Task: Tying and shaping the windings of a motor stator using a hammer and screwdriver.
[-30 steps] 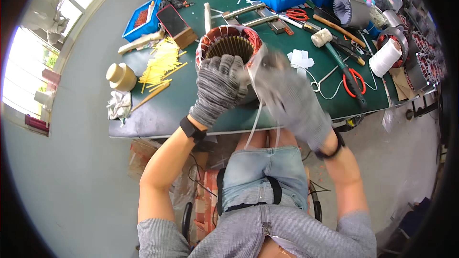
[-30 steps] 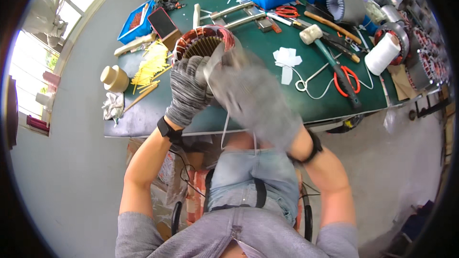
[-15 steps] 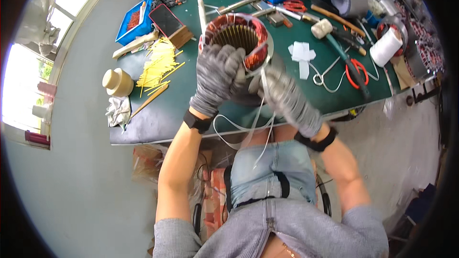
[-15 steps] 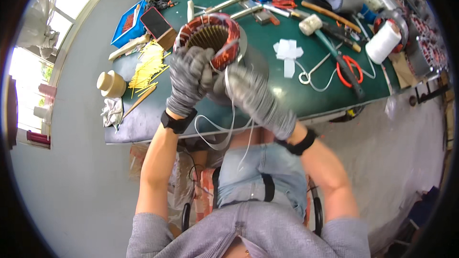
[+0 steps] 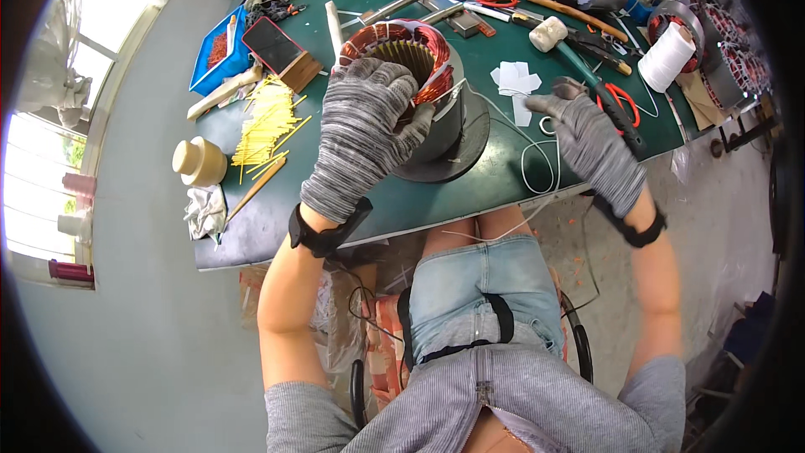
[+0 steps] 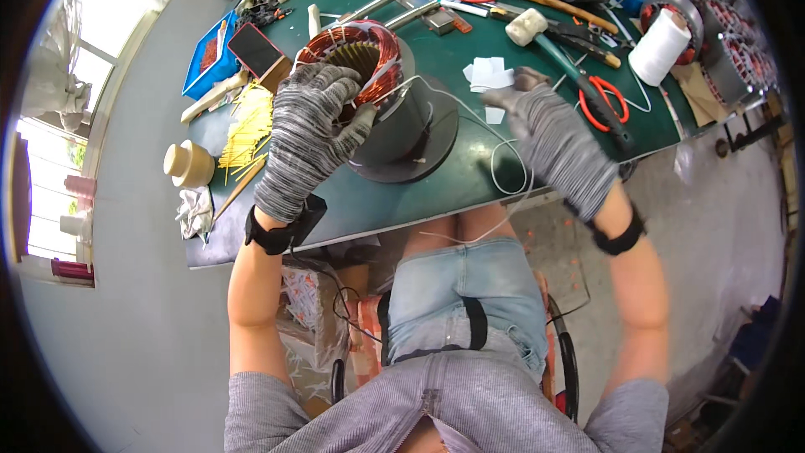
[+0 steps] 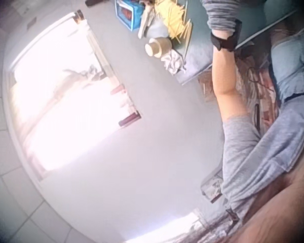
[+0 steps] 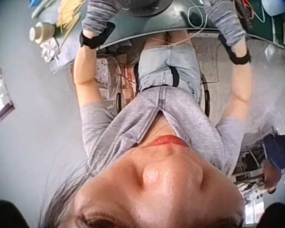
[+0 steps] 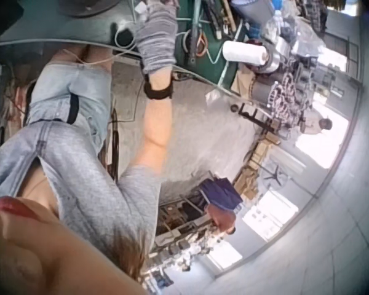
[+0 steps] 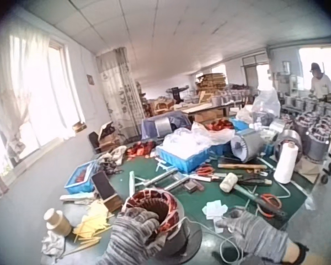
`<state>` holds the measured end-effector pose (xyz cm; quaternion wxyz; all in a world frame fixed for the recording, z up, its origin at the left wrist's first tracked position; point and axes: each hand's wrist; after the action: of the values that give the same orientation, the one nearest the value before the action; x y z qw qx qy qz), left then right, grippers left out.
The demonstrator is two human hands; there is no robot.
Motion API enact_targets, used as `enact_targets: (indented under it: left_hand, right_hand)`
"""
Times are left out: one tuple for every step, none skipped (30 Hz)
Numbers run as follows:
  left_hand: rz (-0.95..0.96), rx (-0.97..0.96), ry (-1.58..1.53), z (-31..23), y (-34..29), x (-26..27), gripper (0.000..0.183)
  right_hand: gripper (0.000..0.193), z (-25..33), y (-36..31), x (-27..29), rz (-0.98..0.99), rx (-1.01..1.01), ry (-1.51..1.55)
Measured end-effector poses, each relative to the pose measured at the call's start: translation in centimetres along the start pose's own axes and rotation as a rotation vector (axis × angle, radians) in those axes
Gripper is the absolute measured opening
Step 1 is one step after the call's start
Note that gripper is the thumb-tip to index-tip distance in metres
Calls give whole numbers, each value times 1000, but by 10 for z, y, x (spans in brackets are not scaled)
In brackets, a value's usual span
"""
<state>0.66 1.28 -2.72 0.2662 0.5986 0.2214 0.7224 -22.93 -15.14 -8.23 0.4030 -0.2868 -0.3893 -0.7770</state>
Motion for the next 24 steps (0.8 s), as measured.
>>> enact_targets:
  left_hand:
    - [0,2,-3,-1,-2,0,22]
    - [147,103,-31,-5,-1,0,22]
    - [284,208,-57,-6,-3,1,23]
    - [324,246,-93,-6,-1,1,26]
    - [321,244,-91,-7,1,-1,26]
    - [289,252,-152,-8,3,-2,26]
    - [259,266,-209,-7,3,-2,26]
    - [288,225,-182,-6,4,1,28]
    - [292,233,-174,-3,5,3,28]
    - [439,189,-126,0,9,6,30]
    - [585,144,-78,1,14,9,32]
    - [652,178,-106,2,19,12,37]
    - [654,175,-107,3,15,9,37]
    - [484,63,56,5,8,4,39]
    - [308,-46,224,7,4,6,41]
    - [505,121,278,1,8,6,62]
    - [497,112,274,1,7,2,62]
    - [363,161,311,5,2,2,79]
    - [228,206,345,6,-2,3,96]
    - [215,208,403,3,-2,4,112]
    - [127,219,430,-3,-4,1,115]
    - [65,217,452,-6,-6,4,109]
    - [6,216,462,-9,-10,4,104]
    - [-55,205,511,-8,-16,2,97]
  right_hand:
    - [22,20,4,-11,-164,43,145]
    - [19,40,6,-19,-259,22,289]
    - [16,58,12,-27,-352,6,425]
    - [16,65,17,-34,-414,22,409]
    - [16,68,21,-43,-476,38,394]
    - [18,65,26,-53,-488,71,352]
    - [24,70,30,-59,-436,67,318]
    - [28,72,38,-66,-461,141,216]
    - [32,72,46,-76,-483,211,114]
    - [32,71,51,-85,-483,211,116]
    - [34,69,54,-95,-522,237,125]
    - [37,69,56,-100,-560,261,133]
    - [37,70,52,-101,-561,257,133]
    - [35,74,44,-101,-548,-24,698]
    - [34,80,36,-97,-496,-313,1258]
    - [26,67,18,-89,-456,-442,1496]
    - [26,61,5,-69,-468,-438,1489]
    - [27,60,-5,-48,155,-423,1559]
    - [28,60,-8,-38,782,-381,1534]
    - [28,58,-6,-38,768,-378,1538]
    - [28,56,1,-39,472,22,1213]
    - [28,57,11,-42,181,383,858]
    - [30,77,34,-25,67,270,769]
    - [30,98,54,-16,-82,98,762]
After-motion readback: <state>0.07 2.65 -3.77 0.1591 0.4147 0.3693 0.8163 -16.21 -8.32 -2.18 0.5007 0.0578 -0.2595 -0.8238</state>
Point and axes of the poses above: each hand's wrist, its own y-axis towards the middle knuckle, its own x-axis out of the back of the hand, z = x × y, and after that the axes turned 12 degrees about y, right-handed
